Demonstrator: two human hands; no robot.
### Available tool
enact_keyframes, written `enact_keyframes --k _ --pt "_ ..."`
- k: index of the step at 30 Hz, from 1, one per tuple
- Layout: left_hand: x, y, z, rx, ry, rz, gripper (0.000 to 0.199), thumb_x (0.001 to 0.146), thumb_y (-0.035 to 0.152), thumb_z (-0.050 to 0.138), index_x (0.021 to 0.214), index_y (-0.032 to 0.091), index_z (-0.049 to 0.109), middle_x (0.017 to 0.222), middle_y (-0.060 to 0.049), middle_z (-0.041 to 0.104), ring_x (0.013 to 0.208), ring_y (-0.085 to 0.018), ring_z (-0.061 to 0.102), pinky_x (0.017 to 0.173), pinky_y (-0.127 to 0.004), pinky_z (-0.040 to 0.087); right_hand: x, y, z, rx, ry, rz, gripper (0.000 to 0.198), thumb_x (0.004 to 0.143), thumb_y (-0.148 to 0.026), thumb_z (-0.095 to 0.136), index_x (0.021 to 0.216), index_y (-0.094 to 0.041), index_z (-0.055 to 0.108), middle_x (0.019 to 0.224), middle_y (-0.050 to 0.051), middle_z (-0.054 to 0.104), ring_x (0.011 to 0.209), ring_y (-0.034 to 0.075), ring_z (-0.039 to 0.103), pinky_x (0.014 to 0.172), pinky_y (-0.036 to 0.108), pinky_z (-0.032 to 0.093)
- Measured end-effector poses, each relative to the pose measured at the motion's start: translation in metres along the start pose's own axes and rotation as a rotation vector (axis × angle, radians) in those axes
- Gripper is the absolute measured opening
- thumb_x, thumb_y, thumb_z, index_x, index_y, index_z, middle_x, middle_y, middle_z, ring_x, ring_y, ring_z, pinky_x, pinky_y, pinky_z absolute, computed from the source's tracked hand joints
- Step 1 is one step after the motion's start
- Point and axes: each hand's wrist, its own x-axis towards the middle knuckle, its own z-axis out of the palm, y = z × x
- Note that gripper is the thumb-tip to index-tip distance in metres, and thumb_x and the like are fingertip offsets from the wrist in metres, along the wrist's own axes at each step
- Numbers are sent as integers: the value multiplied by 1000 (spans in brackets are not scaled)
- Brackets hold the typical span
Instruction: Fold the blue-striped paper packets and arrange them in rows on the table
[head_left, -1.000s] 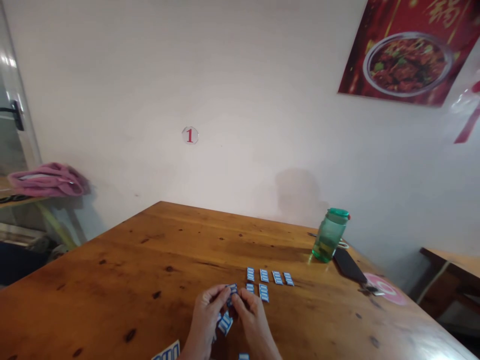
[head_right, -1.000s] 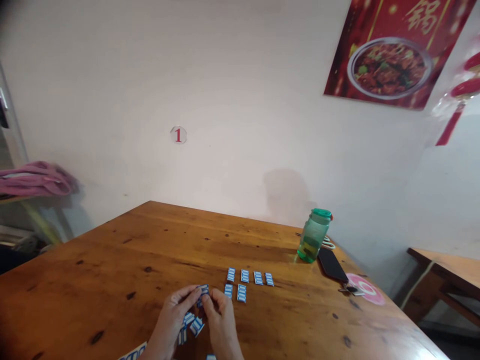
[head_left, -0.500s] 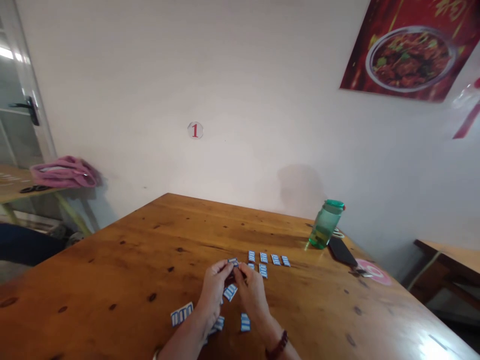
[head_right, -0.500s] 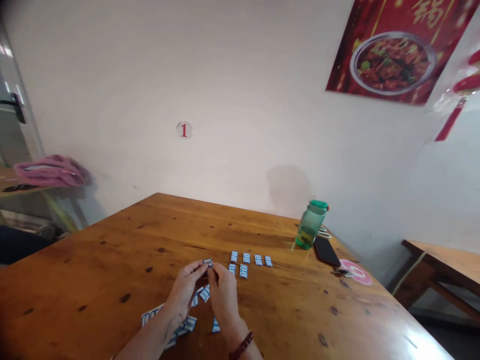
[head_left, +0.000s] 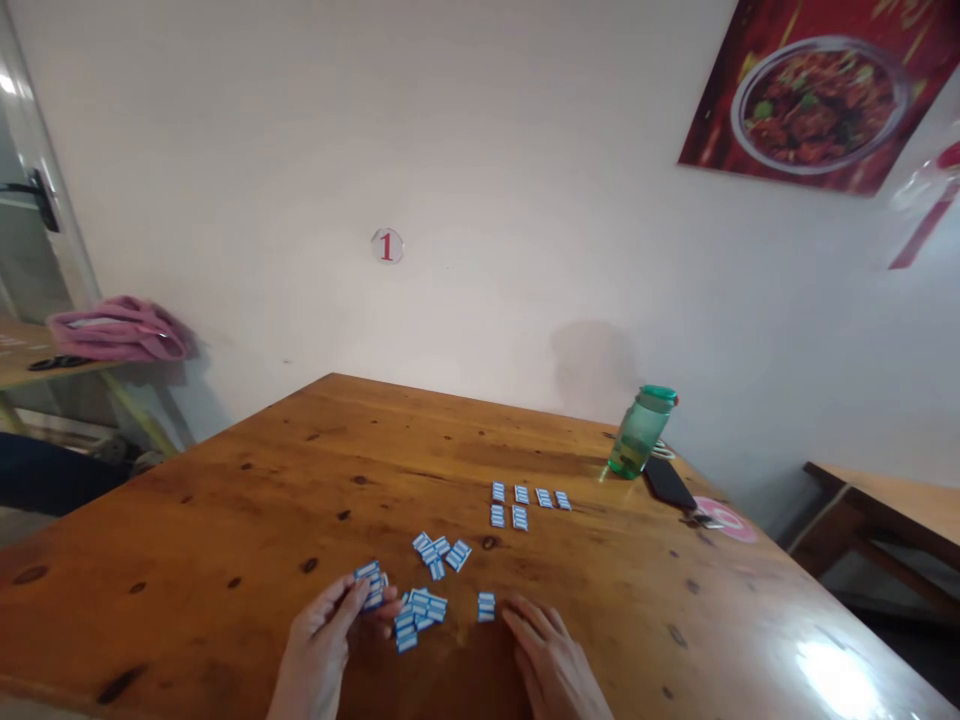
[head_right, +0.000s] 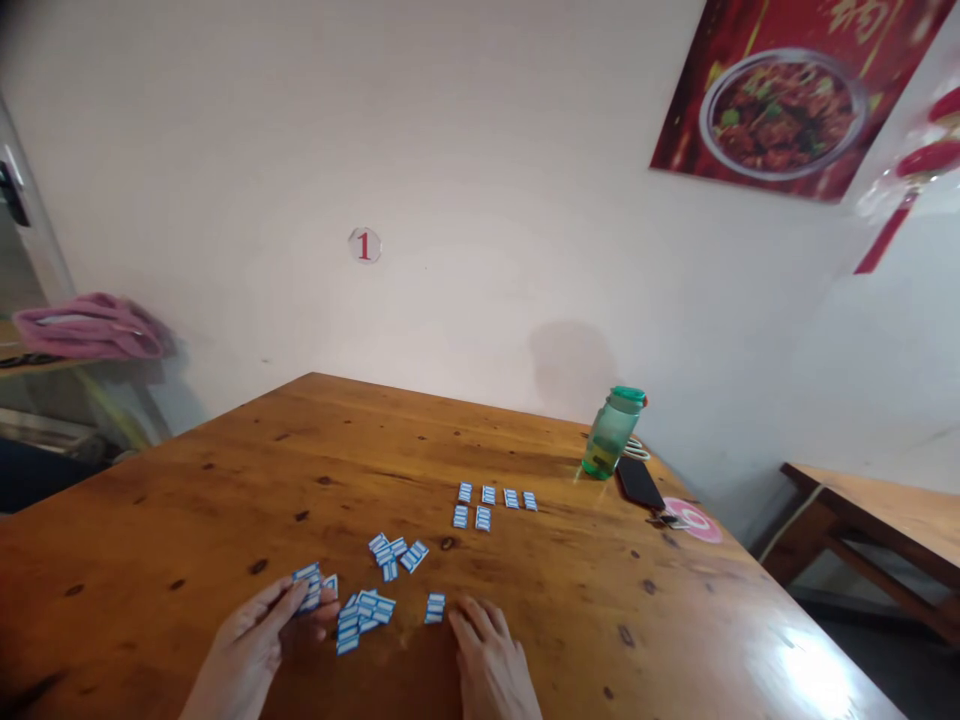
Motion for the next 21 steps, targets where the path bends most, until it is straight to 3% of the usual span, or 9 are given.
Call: enact_keyframes --k 4,11,16,18,21 --pt "-2 -3 -3 40 17 12 38 41 40 78 67 16 64 63 -3 71 56 -22 65 48 -26 49 4 -10 -1 -54 -7 19 44 72 -8 44 112 -24 56 120 5 56 110 22 48 76 27 44" --pt "-2 -7 -6 16 9 -17 43 35 41 80 66 16 64 61 -3 71 56 -23 65 47 -27 49 25 -33 -7 -63 -17 38 35 73 -5 45 99 -24 60 103 3 62 94 19 55 70 25 41" --pt "-3 -4 -5 1 11 -44 45 33 42 80 67 16 65 61 -4 71 57 -24 65 47 -27 49 33 -23 12 -285 -22 -72 26 68 0 49 78 -22 60 83 1 64 77 19 57 58 25 36" --pt "-1 -4 -4 -7 3 -72 45 33 42 81 67 16 65 61 -4 71 56 -24 65 46 -27 48 36 -15 25 -375 31 -145 25 61 1 54 73 -20 59 79 1 64 72 19 57 55 26 34" --pt "4 -4 -2 -24 -6 -123 45 31 41 81 66 17 65 62 -5 71 54 -24 65 44 -27 47 41 -5 36 -414 124 -258 20 64 -1 55 69 -21 56 70 1 64 65 18 57 51 25 31"
